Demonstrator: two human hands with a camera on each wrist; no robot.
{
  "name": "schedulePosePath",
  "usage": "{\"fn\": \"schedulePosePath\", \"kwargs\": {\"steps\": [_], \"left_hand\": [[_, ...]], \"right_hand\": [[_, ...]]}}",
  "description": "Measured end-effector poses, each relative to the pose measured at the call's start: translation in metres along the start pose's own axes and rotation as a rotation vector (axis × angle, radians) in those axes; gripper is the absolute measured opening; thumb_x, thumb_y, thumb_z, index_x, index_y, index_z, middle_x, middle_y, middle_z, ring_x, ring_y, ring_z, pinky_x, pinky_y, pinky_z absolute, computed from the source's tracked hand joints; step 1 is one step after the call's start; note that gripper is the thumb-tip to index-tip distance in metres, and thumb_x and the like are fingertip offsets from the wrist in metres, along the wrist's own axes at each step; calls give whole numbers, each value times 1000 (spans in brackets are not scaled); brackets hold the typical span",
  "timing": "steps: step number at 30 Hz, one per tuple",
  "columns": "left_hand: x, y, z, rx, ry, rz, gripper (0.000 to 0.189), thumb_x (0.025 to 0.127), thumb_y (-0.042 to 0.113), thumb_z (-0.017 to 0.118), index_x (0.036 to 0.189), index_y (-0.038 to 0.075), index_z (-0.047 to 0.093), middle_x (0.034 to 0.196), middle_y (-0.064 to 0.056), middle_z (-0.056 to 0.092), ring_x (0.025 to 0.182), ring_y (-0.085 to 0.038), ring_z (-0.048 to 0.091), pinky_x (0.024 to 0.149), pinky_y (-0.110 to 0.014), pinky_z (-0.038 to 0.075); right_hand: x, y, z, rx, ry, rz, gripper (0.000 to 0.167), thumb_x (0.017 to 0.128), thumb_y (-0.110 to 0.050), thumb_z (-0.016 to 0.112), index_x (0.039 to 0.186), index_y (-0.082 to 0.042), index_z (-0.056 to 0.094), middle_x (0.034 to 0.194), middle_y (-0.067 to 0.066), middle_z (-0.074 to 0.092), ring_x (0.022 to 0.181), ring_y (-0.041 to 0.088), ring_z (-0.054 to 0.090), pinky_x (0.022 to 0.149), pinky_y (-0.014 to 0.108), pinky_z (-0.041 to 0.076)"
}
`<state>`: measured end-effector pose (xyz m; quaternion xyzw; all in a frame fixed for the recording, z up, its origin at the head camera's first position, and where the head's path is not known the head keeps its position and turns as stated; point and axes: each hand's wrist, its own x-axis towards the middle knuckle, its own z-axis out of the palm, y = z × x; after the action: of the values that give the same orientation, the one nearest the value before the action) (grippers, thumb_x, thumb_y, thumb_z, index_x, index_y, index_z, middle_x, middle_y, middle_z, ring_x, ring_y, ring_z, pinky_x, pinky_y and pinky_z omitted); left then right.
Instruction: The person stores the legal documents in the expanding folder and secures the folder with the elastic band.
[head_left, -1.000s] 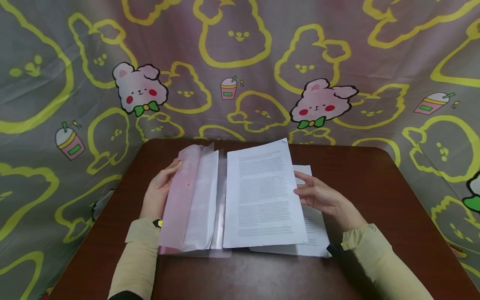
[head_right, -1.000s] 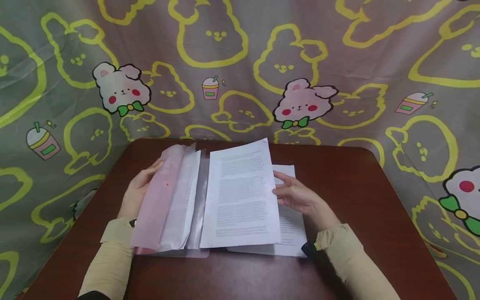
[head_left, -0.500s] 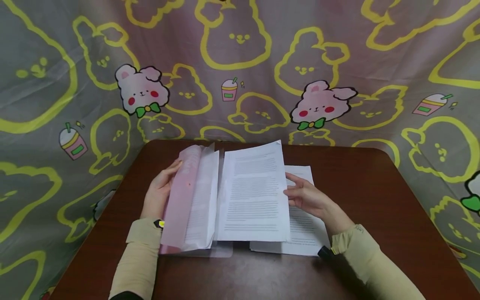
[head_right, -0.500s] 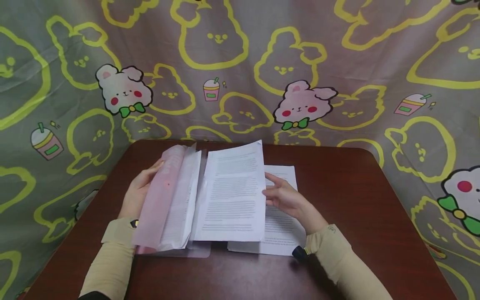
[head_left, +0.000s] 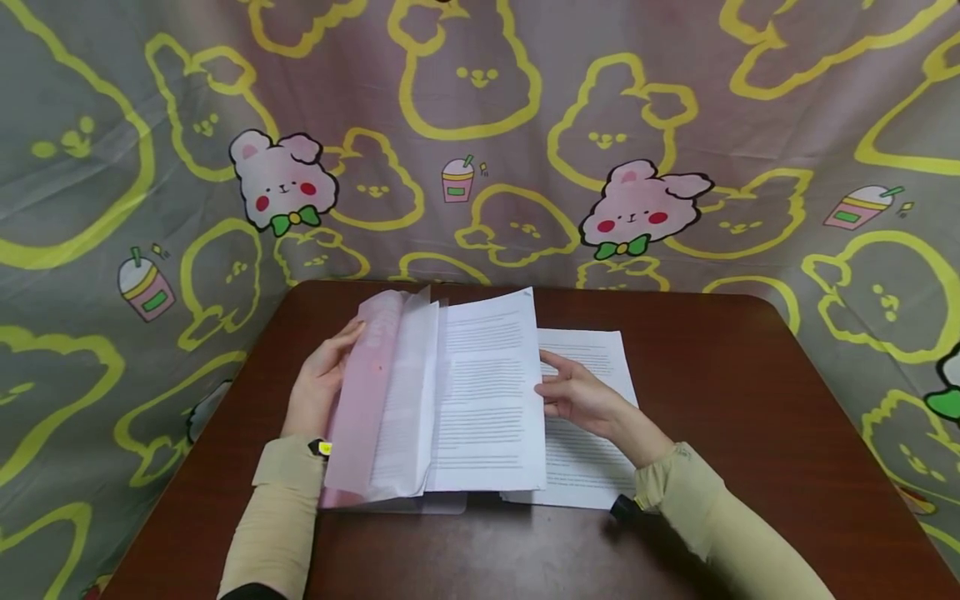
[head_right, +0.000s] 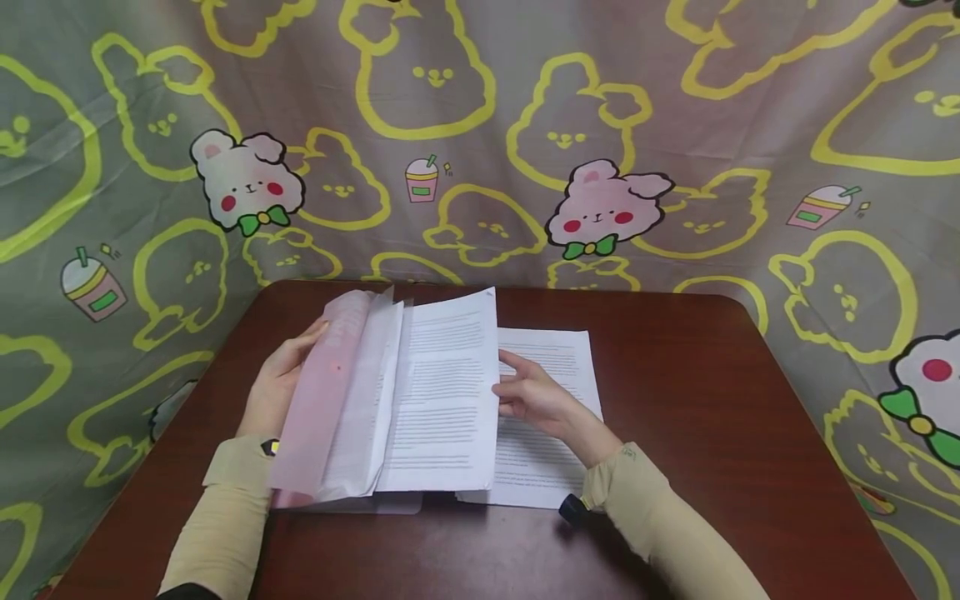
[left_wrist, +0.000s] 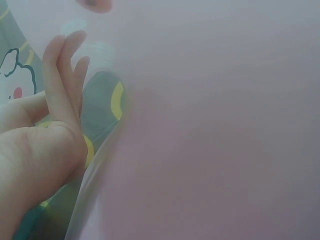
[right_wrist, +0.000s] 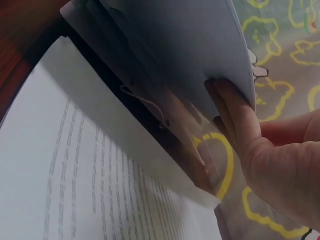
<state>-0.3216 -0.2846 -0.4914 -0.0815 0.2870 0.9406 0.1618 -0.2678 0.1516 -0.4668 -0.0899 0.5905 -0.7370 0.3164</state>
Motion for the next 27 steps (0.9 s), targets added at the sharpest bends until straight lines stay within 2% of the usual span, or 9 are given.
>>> {"fn": "schedulePosePath", "kwargs": {"steps": [3, 8, 10, 11, 14, 18, 22, 27], "left_hand": [[0, 0, -1, -12, -10, 4, 58, 113, -1, 46, 164, 20, 25, 104, -6, 76, 83, -14, 77, 74, -24, 66], [0, 0, -1, -29, -9, 2, 44, 113, -3, 47, 152, 17, 37, 102, -7, 75, 83, -15, 77, 73, -25, 66], [0, 0, 0, -27, 4, -1, 49, 112, -2, 49, 154, 18, 36, 102, -6, 75, 83, -14, 76, 73, -25, 66], [0, 0, 0, -35, 7, -7, 56, 112, -2, 50, 160, 21, 33, 103, -6, 75, 84, -14, 76, 73, -25, 66], [1, 1, 1, -60, 11, -18, 80, 111, -1, 51, 175, 30, 14, 109, -4, 74, 87, -13, 76, 76, -25, 67], [2, 1, 1, -109, -4, -41, 93, 111, -2, 50, 177, 38, -3, 113, -3, 74, 88, -14, 78, 76, -26, 67], [3, 1, 0, -130, -5, -39, 94, 111, -4, 49, 177, 38, -2, 113, -4, 77, 88, -16, 80, 76, -28, 68], [4, 2, -3, -149, -1, -27, 93, 110, -5, 49, 177, 37, 1, 112, -5, 78, 90, -16, 80, 78, -27, 68]], "right_hand": [[7, 1, 7, 12, 10, 8, 80, 109, 9, 45, 176, -5, 4, 129, 8, 74, 107, 11, 78, 89, 27, 68], [17, 8, 19, 36, 67, 49, 78, 109, 10, 43, 177, -7, 7, 143, 21, 69, 106, 12, 78, 90, 28, 69], [21, 10, 24, 35, 81, 59, 78, 109, 9, 43, 177, -8, 8, 151, 26, 64, 107, 12, 77, 91, 29, 68], [22, 11, 26, 42, 85, 62, 78, 109, 9, 43, 177, -8, 8, 154, 28, 61, 107, 12, 77, 91, 28, 68], [27, 14, 29, 64, 70, 54, 79, 109, 10, 43, 177, -7, 7, 158, 30, 56, 107, 12, 77, 90, 28, 68], [30, 17, 31, 119, 21, 40, 79, 109, 10, 40, 177, -7, 4, 161, 30, 52, 107, 13, 78, 91, 28, 68], [33, 18, 32, 150, -1, 42, 77, 110, 10, 37, 177, -9, 4, 167, 32, 45, 108, 13, 79, 93, 29, 68], [39, 21, 34, 134, -19, 43, 77, 110, 9, 38, 177, -9, 3, 170, 36, 39, 111, 14, 78, 95, 30, 68]]}}
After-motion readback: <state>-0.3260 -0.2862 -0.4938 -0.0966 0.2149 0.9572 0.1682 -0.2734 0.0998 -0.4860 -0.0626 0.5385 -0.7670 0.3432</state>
